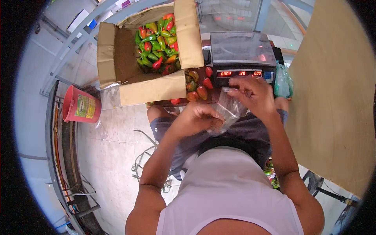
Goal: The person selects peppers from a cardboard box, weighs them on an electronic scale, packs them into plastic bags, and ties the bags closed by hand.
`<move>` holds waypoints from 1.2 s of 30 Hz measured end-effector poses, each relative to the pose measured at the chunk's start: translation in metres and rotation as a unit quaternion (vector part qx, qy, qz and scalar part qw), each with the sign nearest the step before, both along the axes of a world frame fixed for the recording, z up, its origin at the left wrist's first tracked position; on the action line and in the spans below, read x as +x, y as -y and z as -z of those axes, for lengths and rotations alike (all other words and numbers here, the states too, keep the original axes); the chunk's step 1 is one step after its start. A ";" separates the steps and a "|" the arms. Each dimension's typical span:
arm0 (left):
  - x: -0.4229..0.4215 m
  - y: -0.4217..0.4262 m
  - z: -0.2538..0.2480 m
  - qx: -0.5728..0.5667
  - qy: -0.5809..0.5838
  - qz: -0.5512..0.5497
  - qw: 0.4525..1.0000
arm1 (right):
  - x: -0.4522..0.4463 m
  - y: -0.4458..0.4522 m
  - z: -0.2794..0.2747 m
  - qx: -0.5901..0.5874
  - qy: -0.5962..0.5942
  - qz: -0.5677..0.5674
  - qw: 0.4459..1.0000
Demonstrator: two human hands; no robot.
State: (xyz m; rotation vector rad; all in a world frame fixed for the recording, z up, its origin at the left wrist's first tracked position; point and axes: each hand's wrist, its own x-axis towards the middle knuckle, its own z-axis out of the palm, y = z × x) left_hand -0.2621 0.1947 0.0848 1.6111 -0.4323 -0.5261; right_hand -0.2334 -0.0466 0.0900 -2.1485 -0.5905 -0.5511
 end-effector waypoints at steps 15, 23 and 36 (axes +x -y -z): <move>-0.017 0.025 0.066 -0.187 -0.146 -0.134 0.962 | -0.054 0.005 0.055 0.271 -0.407 -0.129 0.863; -0.018 0.011 0.080 -0.365 -0.302 -0.181 0.862 | -0.058 -0.006 0.068 0.628 -0.423 -0.190 0.625; -0.019 0.037 0.090 0.134 0.120 -0.235 0.955 | -0.041 0.005 0.111 0.240 -0.195 0.126 0.943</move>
